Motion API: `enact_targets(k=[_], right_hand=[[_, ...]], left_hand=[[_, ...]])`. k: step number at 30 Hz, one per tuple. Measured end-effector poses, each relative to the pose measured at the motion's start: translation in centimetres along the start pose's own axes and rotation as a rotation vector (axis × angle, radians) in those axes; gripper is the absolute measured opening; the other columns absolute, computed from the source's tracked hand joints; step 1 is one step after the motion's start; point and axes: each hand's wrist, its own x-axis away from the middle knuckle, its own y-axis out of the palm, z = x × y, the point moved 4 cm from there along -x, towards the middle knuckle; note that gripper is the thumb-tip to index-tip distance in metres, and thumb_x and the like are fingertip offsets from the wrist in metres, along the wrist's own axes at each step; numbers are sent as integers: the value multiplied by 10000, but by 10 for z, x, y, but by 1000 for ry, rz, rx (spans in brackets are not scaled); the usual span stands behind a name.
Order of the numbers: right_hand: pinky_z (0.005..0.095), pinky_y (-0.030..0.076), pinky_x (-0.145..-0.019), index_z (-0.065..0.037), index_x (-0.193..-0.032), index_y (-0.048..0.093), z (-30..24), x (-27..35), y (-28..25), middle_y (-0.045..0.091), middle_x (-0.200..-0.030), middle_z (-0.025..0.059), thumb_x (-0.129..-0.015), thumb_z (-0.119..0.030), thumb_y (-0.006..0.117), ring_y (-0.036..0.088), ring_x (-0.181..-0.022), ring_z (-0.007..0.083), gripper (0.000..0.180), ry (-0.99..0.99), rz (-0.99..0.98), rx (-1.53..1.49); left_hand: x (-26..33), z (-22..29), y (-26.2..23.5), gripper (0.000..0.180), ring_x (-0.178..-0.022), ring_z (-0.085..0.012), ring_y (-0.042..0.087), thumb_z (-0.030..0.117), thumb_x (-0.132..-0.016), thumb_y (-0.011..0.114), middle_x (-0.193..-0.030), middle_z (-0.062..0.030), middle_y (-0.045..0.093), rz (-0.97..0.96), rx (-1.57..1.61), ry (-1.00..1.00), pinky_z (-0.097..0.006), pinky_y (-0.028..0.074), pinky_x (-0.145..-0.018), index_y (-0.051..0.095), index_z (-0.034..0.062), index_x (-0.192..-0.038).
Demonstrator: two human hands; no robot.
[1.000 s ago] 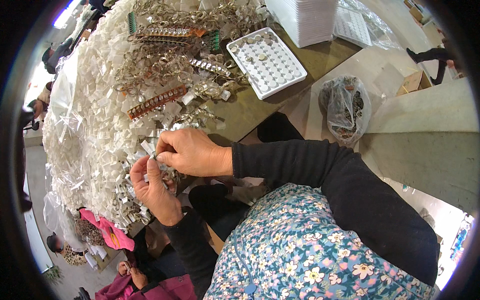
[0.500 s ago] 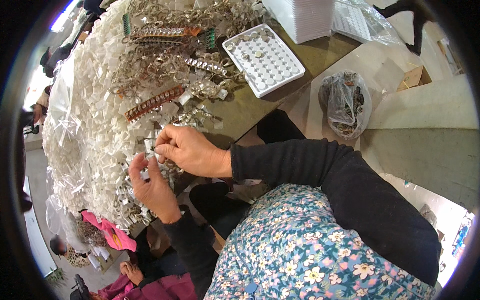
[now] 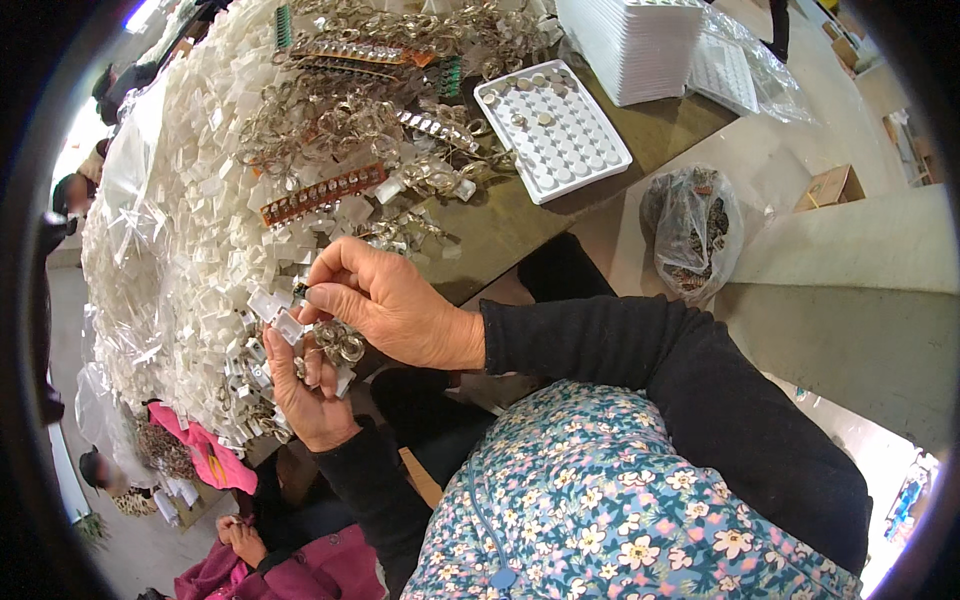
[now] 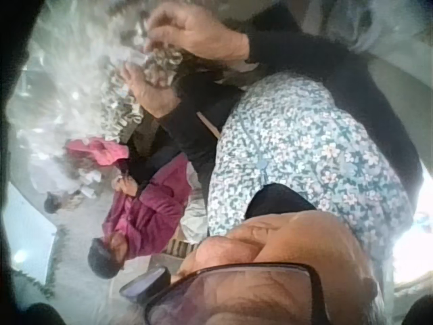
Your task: The person assembles small electronic components by hand, inserting green circuit pieces into white plastic housings and placing them into a tray. The person repeatedly picks, aligns, and inserts components, then sets finished units aside.
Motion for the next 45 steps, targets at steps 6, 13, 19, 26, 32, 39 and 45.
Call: enact_targets(k=[6, 13, 19, 26, 32, 39, 45], right_hand=[[235, 505, -750, 5, -1021, 497, -11, 5, 5, 615, -881, 54, -952, -140, 543, 625, -864, 104, 167, -55, -42, 131], [239, 504, -720, 20, -1017, 523, -9, 4, 9, 607, -855, 44, -943, -142, 563, 613, -798, 101, 182, 74, -85, 119], [232, 495, -722, 21, -1039, 531, -7, 3, 7, 597, -897, 37, -944, -146, 565, 585, -805, 86, 196, 249, -178, 122], [209, 473, -714, 9, -1027, 557, -3, 4, 5, 592, -859, 17, -947, -170, 564, 562, -780, 74, 196, 340, -199, 121], [208, 465, -711, 5, -1011, 569, 0, 5, 3, 589, -826, 9, -948, -184, 560, 549, -759, 68, 200, 390, -208, 140], [241, 509, -569, 23, -923, 577, 5, 8, 8, 596, -754, 31, -923, -143, 579, 564, -674, 85, 166, 384, -104, 147], [249, 520, -557, 31, -924, 570, -2, 8, 12, 593, -749, 35, -928, -139, 566, 578, -661, 92, 170, 379, -146, 197]], left_hand=[[1, -9, 0, 302, -449, -26, 378, 248, -944, 550, -977, -93, 611, -116, 230, -99, -130, 258, -313, 477, 40, -1151], [8, -8, 1, 252, -510, -56, 488, 205, -925, 586, -917, -40, 622, 25, 35, 24, -172, 316, -345, 514, 69, -1125], [14, -10, 7, 239, -525, -60, 511, 186, -915, 606, -846, -22, 591, 44, 1, 81, -173, 318, -351, 523, 73, -1108], [21, -10, 11, 237, -474, -58, 483, 195, -895, 638, -698, 3, 568, 99, -4, 79, -174, 308, -347, 535, 96, -1083], [23, -10, 13, 215, -453, -50, 458, 193, -886, 650, -676, 9, 567, 90, 10, 101, -169, 298, -345, 550, 97, -1052], [26, -16, 10, 243, -507, -42, 487, 215, -865, 681, -767, 26, 537, 127, -69, 160, -163, 307, -358, 551, 87, -1026], [25, -20, 10, 306, -532, -42, 506, 226, -848, 703, -856, 38, 487, 48, -38, 209, -162, 312, -366, 517, 94, -1050]])
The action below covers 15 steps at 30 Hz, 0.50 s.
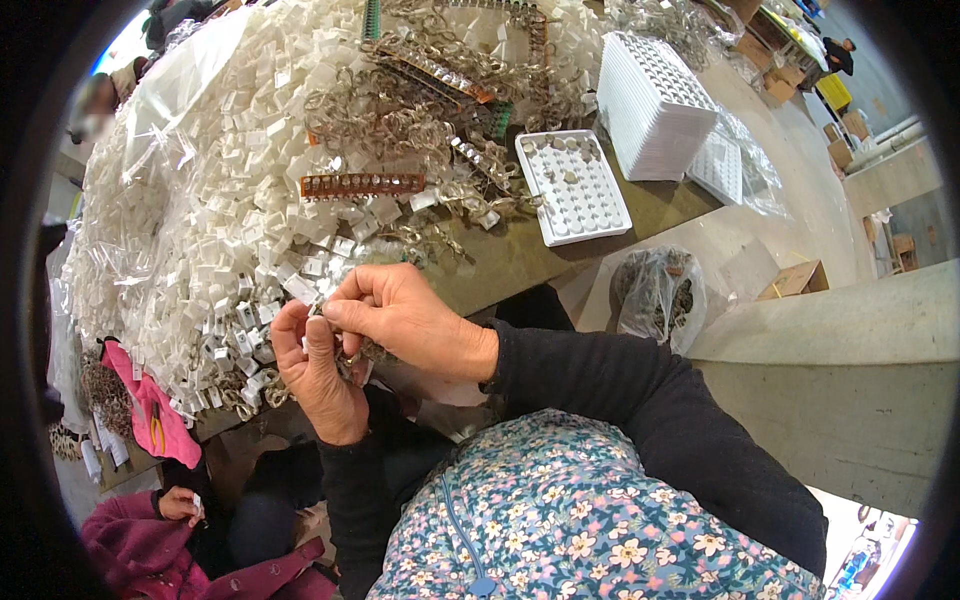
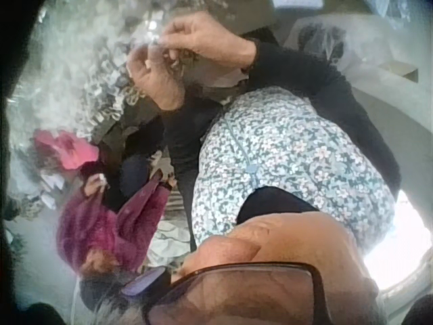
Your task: The person assembles small electronic components by hand, inserting green circuit pieces into white plastic housings and placing them into a tray. The person repeatedly picks, aligns, and inserts components, then sets finished units aside.
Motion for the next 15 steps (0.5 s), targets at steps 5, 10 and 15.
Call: enact_targets(k=[5, 10, 15], right_hand=[[228, 493, -570, 23, -899, 582, -1, 1, -5, 611, -761, 31, -933, -121, 541, 586, -658, 81, 153, 17, -22, 83], [239, 478, -590, 30, -908, 591, -3, 3, -9, 625, -741, 36, -926, -96, 514, 594, -658, 82, 148, -76, -30, 267], [263, 488, -614, 36, -936, 591, -9, 8, 0, 643, -747, 59, -908, -82, 527, 600, -664, 94, 138, -199, 23, 345]], left_hand=[[0, -1, 1, 311, -521, -40, 500, 221, -853, 698, -857, 42, 477, -55, -43, -60, -154, 304, -369, 492, 98, -1051], [6, 5, 5, 268, -488, -19, 460, 212, -906, 626, -760, 25, 530, -113, -165, -154, -150, 284, -359, 510, 66, -1098], [10, 11, 8, 251, -449, -27, 442, 194, -939, 547, -722, -10, 555, -116, 79, -281, -156, 301, -342, 514, 34, -1129]])
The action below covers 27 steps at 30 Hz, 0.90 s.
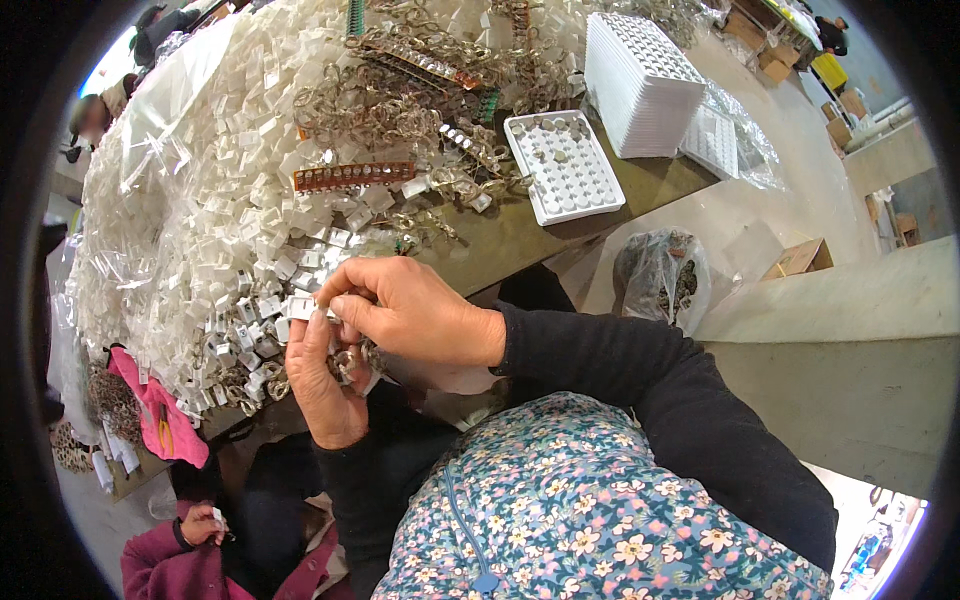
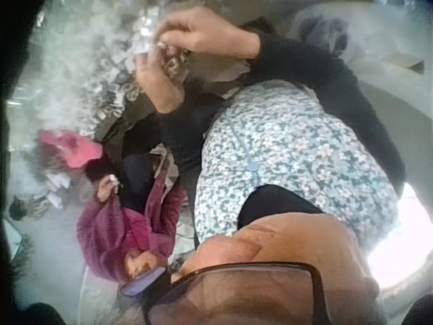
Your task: The person assembles small electronic components by hand, inserting green circuit pieces into white plastic housings and placing them into a tray. The person repeatedly picks, aligns, and inserts components, then sets finished units aside.
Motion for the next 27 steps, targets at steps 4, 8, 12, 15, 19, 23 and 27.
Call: enact_targets(k=[4, 8, 12, 15, 19, 23, 27], right_hand=[[233, 484, -690, 39, -1018, 555, -7, 7, 4, 612, -846, 40, -948, -72, 512, 559, -754, 72, 138, 42, -74, 11], [237, 491, -692, 44, -1009, 542, -9, 10, 6, 618, -842, 54, -946, -68, 514, 577, -758, 77, 131, 60, -90, 2], [240, 499, -681, 44, -1000, 541, -10, 10, 9, 628, -830, 55, -942, -61, 516, 594, -748, 85, 123, 51, -93, 39], [296, 495, -604, 35, -900, 588, -12, 8, 10, 655, -720, 104, -862, -95, 590, 637, -659, 161, 136, 19, -18, 50], [254, 497, -658, 33, -918, 577, -17, 8, 9, 652, -778, 63, -887, -64, 574, 599, -712, 92, 102, -16, -72, 208], [261, 491, -642, 26, -872, 593, -20, 7, 9, 652, -758, 61, -860, -84, 607, 593, -699, 92, 111, -65, -50, 291], [258, 483, -633, 25, -870, 598, -15, 5, 10, 642, -743, 55, -850, -87, 618, 573, -687, 81, 116, 27, -49, 164]], left_hand=[[5, 1, 0, 288, -458, -43, 452, 215, -941, 528, -708, -15, 537, -10, 55, 25, -168, 316, -333, 484, 15, -1144], [8, 1, -5, 303, -491, -48, 469, 218, -942, 524, -744, -18, 534, 46, 51, 70, -177, 332, -342, 471, 5, -1152], [10, 2, -6, 301, -502, -53, 475, 217, -942, 530, -751, -16, 531, 25, 55, 93, -184, 344, -353, 472, 9, -1152], [12, 3, -7, 288, -501, -54, 474, 218, -942, 535, -742, -14, 530, 27, 70, 115, -183, 349, -360, 482, 20, -1146], [14, 5, -9, 270, -497, -50, 465, 218, -944, 538, -726, -8, 528, 32, 78, 165, -179, 341, -365, 496, 32, -1136], [14, 7, -11, 247, -497, -39, 451, 196, -934, 564, -737, -6, 543, 62, -59, 258, -171, 326, -384, 511, 41, -1119], [15, 9, -13, 232, -546, -31, 465, 178, -922, 590, -750, 2, 552, 6, -132, 302, -159, 346, -446, 522, 47, -1101]])
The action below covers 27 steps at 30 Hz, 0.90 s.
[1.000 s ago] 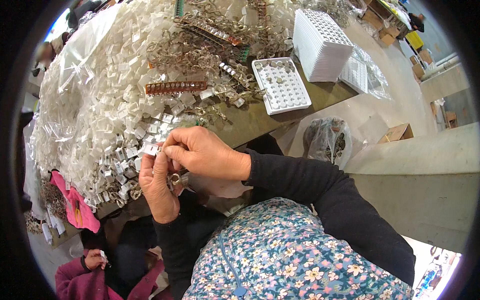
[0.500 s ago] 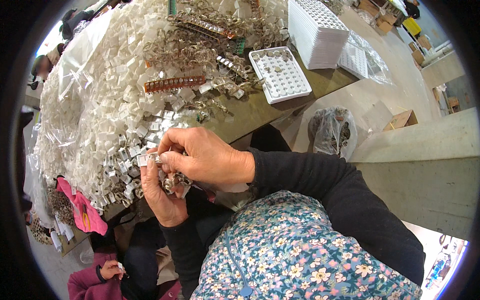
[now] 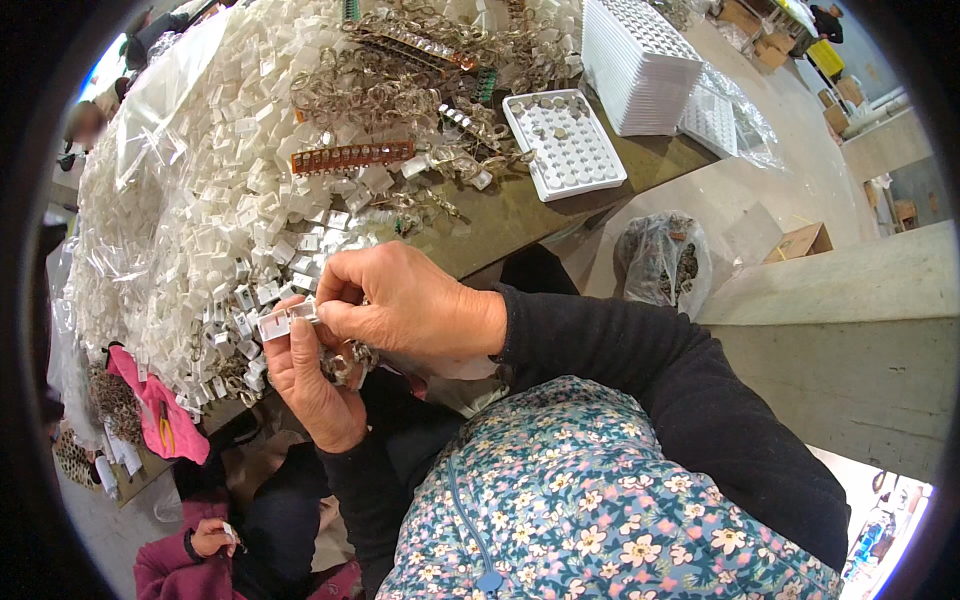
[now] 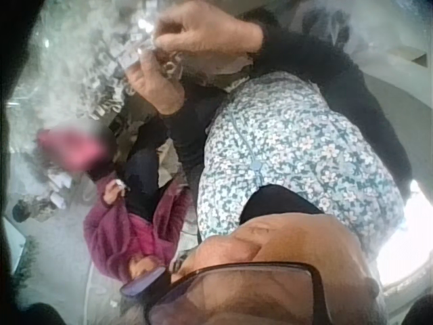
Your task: The person assembles small electronic components by hand, inserting green circuit pieces into white plastic housings and placing them into a tray. The person repeatedly picks, aligns, and inserts components, then sets finished units aside.
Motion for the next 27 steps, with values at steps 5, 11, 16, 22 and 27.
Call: enact_targets(k=[5, 11, 16, 22, 27], right_hand=[[251, 473, -626, 21, -874, 601, 1, -2, 1, 633, -738, 48, -849, -100, 622, 551, -682, 72, 125, -5, 4, 74], [243, 470, -634, 20, -879, 600, 4, -4, 7, 632, -751, 32, -859, -113, 618, 546, -696, 62, 136, 47, -15, 35], [236, 466, -642, 19, -883, 598, 5, -5, 13, 629, -760, 17, -867, -128, 617, 542, -709, 52, 149, 72, -43, -65], [230, 455, -636, 14, -877, 600, 8, -5, 13, 616, -746, 6, -867, -131, 620, 522, -702, 46, 146, 77, -59, -92], [264, 483, -593, 39, -822, 624, 12, -3, 14, 667, -720, 75, -813, -154, 652, 600, -656, 97, 195, 71, -28, -103]], left_hand=[[-2, 2, -5, 218, -565, -33, 460, 163, -921, 595, -724, 23, 531, 18, -168, 76, -156, 347, -480, 520, 52, -1093], [1, 6, -8, 207, -549, -31, 447, 155, -925, 589, -713, 25, 519, 37, -239, 133, -161, 323, -460, 518, 54, -1091], [-1, 5, -11, 213, -531, -33, 439, 173, -923, 595, -689, 24, 518, 100, -128, 153, -166, 308, -445, 520, 52, -1081], [0, 3, -17, 214, -556, -35, 455, 202, -917, 604, -719, 15, 542, 42, -77, 101, -168, 318, -454, 541, 48, -1052], [2, 0, -21, 222, -576, -38, 464, 215, -920, 593, -734, 10, 545, -15, -14, 31, -172, 338, -479, 545, 39, -1047]])
